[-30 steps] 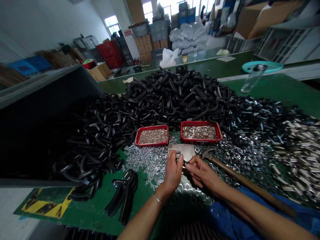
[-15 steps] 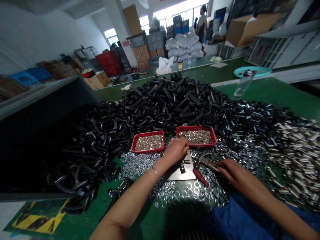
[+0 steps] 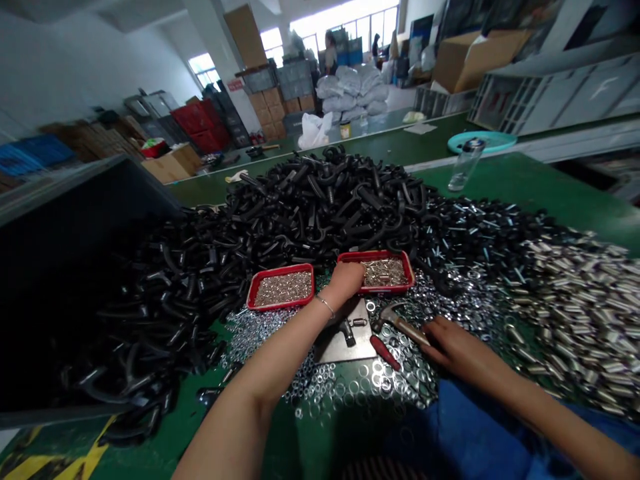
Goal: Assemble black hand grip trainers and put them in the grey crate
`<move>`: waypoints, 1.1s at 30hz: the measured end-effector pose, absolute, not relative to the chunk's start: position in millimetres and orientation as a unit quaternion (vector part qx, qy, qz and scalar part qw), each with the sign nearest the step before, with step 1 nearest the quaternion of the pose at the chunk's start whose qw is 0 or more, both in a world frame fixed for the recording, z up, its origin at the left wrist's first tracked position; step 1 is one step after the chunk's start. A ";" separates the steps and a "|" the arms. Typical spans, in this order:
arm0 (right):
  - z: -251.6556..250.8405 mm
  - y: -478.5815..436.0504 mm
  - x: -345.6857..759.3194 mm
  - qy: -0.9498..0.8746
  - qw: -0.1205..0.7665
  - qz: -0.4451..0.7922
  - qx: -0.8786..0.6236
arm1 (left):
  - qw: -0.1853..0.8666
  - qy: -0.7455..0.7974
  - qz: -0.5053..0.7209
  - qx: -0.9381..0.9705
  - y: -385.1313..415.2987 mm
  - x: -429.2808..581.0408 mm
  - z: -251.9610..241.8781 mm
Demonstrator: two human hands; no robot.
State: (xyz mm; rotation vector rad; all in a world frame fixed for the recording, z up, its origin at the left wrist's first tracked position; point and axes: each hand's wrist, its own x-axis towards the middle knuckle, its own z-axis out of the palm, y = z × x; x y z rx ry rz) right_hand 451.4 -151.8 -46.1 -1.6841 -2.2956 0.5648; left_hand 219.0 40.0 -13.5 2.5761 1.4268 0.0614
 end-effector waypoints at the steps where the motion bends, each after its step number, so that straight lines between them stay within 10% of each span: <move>1: -44.6 -149.8 451.2 -0.786 0.117 0.203 -0.573 | 0.098 0.490 0.035 0.866 37.5 216.9 -12.8; 13: -25.0 -132.6 453.5 -0.677 0.117 0.427 -0.588 | 0.242 0.479 0.359 0.763 -14.0 164.8 -15.2; 20: -8.0 -158.0 430.5 -0.559 0.238 0.538 -0.584 | 0.338 0.528 0.331 0.705 -74.5 110.1 -28.0; 33: -10.2 -146.9 393.4 -0.453 0.316 0.637 -0.538 | 0.104 0.457 0.147 0.871 -66.2 135.8 -37.6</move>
